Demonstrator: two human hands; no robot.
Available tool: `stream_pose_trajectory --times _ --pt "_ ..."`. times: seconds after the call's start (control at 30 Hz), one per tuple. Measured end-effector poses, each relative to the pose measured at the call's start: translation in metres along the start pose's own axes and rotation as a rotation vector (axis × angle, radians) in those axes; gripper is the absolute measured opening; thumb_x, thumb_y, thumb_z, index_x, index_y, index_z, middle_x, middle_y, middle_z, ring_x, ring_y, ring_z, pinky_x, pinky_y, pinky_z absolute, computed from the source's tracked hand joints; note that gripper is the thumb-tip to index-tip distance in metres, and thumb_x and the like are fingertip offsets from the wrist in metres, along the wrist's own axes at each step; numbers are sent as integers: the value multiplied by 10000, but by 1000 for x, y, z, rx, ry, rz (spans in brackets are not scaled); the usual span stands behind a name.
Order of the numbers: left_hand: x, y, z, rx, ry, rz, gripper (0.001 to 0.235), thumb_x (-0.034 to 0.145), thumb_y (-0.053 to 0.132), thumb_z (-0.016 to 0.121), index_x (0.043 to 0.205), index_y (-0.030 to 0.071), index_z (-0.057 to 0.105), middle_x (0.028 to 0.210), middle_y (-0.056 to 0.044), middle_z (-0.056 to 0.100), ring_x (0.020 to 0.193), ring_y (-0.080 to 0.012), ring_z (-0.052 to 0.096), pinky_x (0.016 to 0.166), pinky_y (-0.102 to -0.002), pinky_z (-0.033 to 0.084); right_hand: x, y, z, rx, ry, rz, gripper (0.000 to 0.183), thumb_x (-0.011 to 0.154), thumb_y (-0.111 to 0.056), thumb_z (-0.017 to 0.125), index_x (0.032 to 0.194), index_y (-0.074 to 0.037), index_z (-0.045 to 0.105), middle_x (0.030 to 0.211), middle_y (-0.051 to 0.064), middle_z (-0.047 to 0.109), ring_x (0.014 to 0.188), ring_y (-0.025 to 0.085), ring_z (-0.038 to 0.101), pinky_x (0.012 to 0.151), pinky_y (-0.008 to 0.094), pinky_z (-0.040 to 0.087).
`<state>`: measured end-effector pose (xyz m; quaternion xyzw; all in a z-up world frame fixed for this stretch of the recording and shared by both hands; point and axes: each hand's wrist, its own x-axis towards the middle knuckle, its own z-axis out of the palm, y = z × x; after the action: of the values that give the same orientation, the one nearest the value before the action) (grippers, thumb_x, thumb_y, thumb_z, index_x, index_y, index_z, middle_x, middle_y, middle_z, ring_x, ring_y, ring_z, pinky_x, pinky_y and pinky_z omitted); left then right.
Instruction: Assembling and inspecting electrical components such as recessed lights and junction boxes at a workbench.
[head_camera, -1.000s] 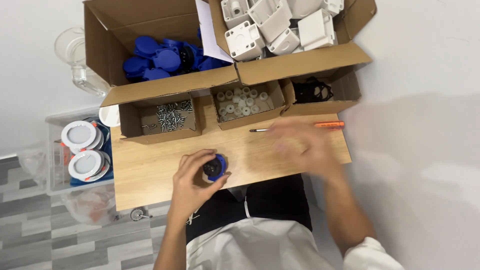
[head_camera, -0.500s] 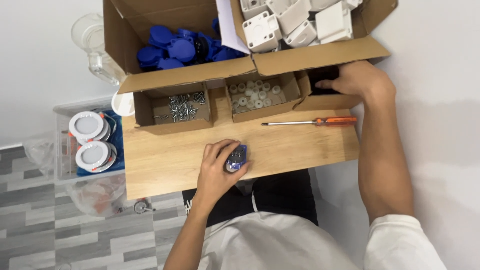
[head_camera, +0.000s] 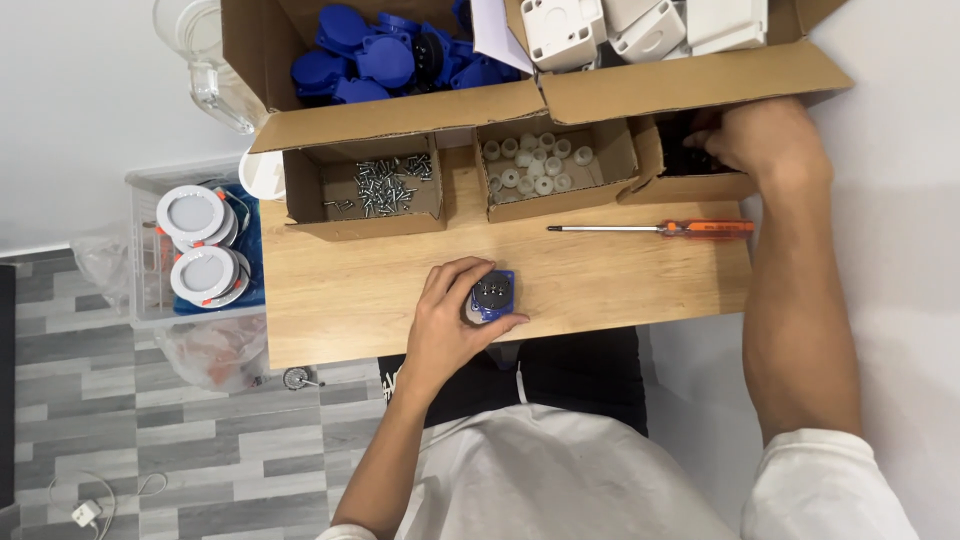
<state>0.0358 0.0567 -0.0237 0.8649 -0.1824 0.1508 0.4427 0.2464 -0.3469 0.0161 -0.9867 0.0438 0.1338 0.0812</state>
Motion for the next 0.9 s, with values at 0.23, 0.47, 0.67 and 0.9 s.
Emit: stream_pose_trajectory --times 0.23,0.47,0.67,0.9 --pt "-7 -4 -4 -47 -136 -95 779 837 424 955 1445 44 651 1392 -96 635 1287 -293 633 1165 -441 517 -63 -19 -22 361 206 -170 151 1061 13 761 1059 -90 872 963 16 820 865 108 740 816 273 609" --pt "-2 1 -5 -45 -203 -143 757 860 390 935 1472 62 633 1396 -98 632 1288 -294 622 1178 -458 488 -96 -5 -8 206 646 -527 108 1162 108 918 1218 17 904 1158 172 757 1045 292 702 985 390 579" --pt "-1 0 -1 -37 -186 -133 795 829 459 940 1458 75 643 1416 -81 641 1288 -289 635 1156 -462 474 -152 -4 11 475 815 -541 174 1279 342 836 1299 183 769 1251 310 713 1187 410 652 1019 454 559" --pt "-1 8 -19 -287 131 -13 438 933 123 915 1304 22 705 1272 -154 703 1212 -290 733 1130 -383 613 -209 -62 48 1072 602 -395 274 1084 327 595 1299 160 623 1221 311 637 1105 479 787 808 374 676"
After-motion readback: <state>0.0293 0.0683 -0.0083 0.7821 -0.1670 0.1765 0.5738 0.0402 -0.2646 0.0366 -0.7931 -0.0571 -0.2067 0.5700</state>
